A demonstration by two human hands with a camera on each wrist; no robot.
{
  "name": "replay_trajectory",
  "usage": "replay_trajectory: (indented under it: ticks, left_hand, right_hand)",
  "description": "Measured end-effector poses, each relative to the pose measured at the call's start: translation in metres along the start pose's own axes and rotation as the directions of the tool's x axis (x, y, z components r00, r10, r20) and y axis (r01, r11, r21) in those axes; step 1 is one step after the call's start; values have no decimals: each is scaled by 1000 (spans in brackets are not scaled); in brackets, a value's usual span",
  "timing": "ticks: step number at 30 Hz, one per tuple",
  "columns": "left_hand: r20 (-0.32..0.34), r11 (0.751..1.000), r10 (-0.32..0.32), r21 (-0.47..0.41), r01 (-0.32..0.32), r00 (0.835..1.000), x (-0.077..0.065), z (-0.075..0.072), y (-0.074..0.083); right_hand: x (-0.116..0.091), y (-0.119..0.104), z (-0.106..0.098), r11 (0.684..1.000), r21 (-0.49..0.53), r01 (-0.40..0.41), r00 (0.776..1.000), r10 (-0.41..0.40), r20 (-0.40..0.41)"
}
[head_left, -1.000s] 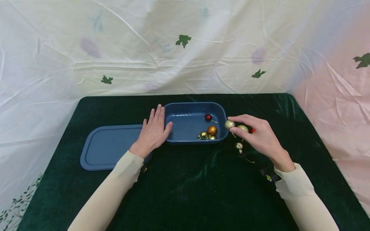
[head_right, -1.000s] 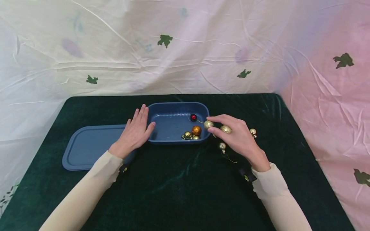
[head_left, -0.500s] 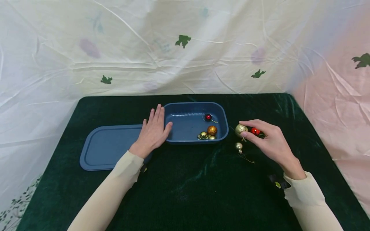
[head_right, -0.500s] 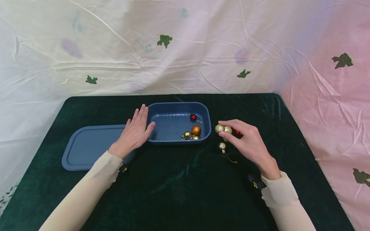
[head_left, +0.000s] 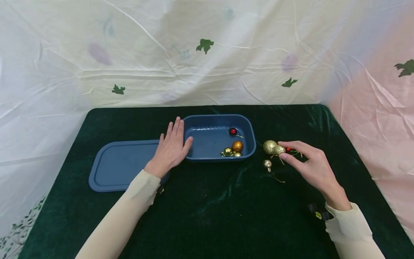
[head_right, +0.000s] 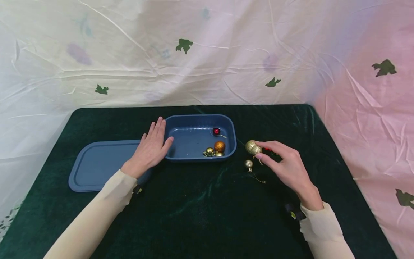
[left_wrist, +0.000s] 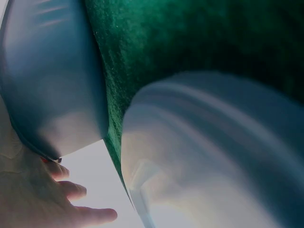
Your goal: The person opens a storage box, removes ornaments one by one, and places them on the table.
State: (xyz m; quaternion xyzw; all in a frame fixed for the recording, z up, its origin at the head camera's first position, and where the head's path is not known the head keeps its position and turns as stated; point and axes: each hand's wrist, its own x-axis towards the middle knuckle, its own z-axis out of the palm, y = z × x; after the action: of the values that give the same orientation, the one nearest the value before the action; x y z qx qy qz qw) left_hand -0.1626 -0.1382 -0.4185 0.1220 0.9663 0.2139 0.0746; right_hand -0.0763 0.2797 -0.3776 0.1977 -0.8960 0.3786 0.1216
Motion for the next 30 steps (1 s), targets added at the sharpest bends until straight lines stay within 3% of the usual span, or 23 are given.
replay_trajectory:
  ticks: [14,30]
  left_hand:
    - [3,1000,6,-5,-6,1000,-2,1,2]
    - [2,1000,6,-6,-6,1000,-1,1,-1]
  right_hand:
    - [-25,18,-8,988,-84,-132,990,136,34]
    - [-23,40,2,989,-135,-58,989,75,128]
